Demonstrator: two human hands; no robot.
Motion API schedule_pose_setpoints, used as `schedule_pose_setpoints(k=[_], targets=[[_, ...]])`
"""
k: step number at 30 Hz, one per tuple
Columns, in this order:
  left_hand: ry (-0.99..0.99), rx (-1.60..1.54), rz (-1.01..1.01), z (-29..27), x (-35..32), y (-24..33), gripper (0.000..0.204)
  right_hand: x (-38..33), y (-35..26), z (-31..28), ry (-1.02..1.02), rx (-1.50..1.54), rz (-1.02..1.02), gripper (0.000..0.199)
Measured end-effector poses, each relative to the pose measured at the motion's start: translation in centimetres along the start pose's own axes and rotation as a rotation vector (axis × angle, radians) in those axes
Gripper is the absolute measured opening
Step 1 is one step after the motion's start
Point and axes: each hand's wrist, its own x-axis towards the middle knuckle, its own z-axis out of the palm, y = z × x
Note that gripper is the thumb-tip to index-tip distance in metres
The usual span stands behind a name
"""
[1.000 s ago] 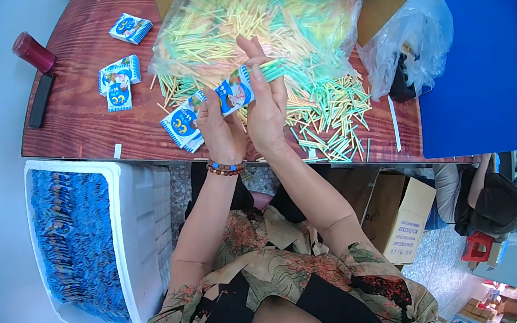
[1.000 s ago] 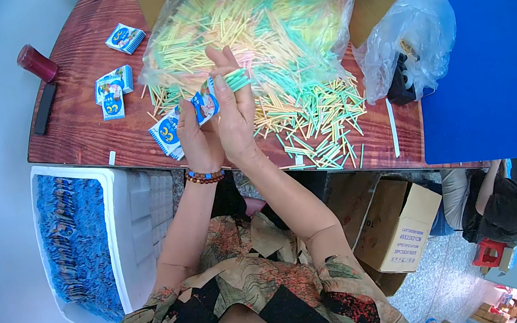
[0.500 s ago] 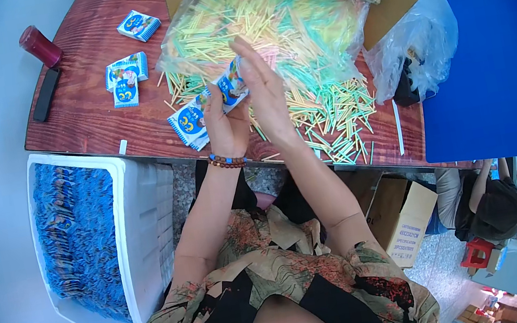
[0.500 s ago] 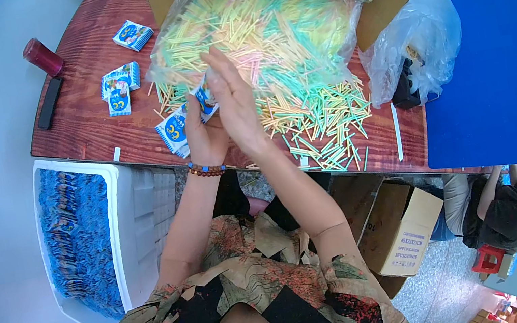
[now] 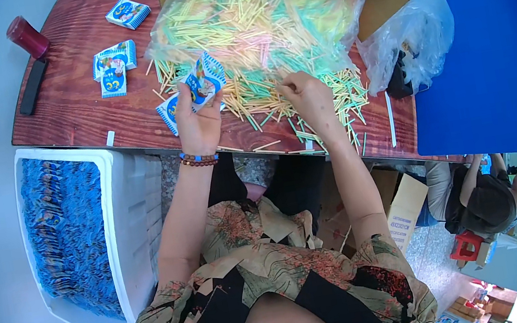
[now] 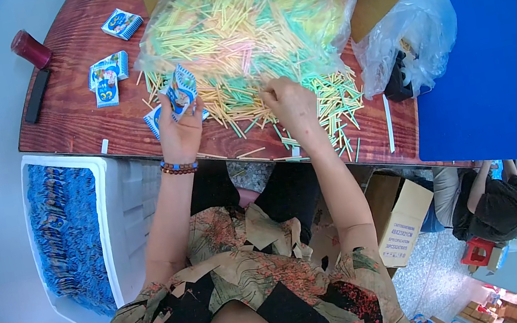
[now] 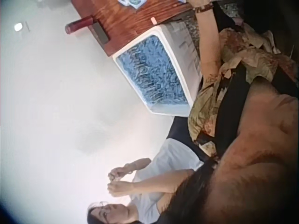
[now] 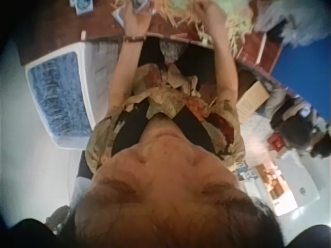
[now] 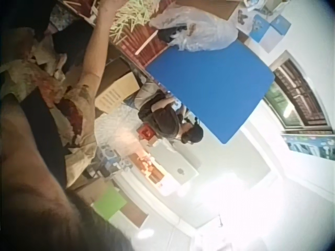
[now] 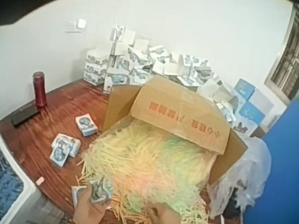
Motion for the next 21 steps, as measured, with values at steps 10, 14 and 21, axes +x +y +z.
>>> schedule_pose_setpoints(k=[10, 14, 21], targets=[[-0.019, 0.051, -0.034, 0.1, -0.7, -1.8, 0.030, -0.3, 0.8, 1.4, 0.009, -0.218, -0.051, 0.014], [0.005, 0.060, -0.043, 0.4, -1.1, -2.2, 0.028, -0.4, 1.6, 0.8, -0.038, -0.088, -0.121, 0.013], [-0.013, 0.053, -0.050, -0.2, -0.7, -2.2, 0.026, -0.2, 1.1, 1.9, -0.079, -0.270, -0.218, 0.009]])
